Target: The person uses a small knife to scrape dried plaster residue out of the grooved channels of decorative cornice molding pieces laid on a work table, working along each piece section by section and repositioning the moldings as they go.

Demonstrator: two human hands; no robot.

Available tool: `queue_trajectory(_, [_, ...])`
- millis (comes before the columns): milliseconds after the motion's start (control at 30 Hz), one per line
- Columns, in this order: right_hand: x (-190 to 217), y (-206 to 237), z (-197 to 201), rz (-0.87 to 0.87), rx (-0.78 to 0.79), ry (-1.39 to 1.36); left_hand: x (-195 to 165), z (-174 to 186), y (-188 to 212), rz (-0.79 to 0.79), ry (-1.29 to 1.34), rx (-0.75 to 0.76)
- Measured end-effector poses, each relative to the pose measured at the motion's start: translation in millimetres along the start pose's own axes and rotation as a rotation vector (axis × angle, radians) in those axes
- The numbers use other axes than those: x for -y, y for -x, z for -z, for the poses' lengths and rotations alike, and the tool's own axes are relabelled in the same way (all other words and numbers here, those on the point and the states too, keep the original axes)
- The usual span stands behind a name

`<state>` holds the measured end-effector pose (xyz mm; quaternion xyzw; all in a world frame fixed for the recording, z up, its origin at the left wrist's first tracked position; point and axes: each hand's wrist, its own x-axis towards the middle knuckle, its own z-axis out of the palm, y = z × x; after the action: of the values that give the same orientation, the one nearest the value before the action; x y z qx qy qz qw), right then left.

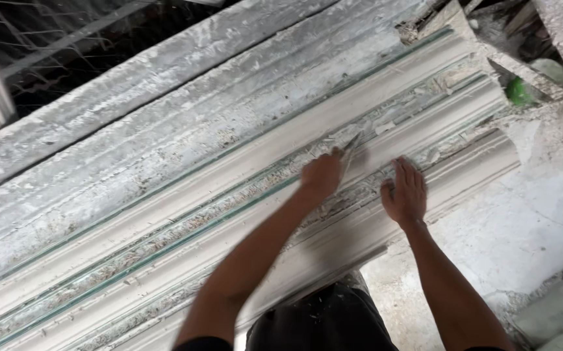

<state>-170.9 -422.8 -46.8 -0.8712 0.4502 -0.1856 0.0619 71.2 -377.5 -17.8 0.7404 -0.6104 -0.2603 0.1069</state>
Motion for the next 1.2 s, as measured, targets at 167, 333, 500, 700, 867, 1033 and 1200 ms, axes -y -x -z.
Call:
queue_trajectory(167, [-6, 7, -7, -0.007, -0.005, -0.004, 77, 46, 98, -0.350, -0.244, -0.095])
queue_trajectory(333, [-13, 5, -10, -0.023, 0.030, -0.031, 77, 74, 133, -0.414, -0.665, -0.071])
queue_trajectory(500, [-10, 7, -13, -0.056, 0.109, -0.082, -9, 45, 28, -0.280, -0.643, 0.284])
queue_trajectory(700, [-62, -6, -18, 0.126, 0.113, -0.212, 33, 32, 51, -0.396, -0.666, -0.093])
queue_trajectory(867, [-189, -62, 4, 0.080, 0.080, -0.035, 72, 56, 135, -0.316, -0.815, -0.012])
queue_trajectory(1033, [-222, -83, 8, 0.011, 0.030, -0.030, 9, 6, 29, -0.427, -0.820, -0.024])
queue_trajectory(1200, [-212, -78, 8, -0.015, 0.045, 0.006, -8, -17, -6, -0.388, -0.716, -0.192])
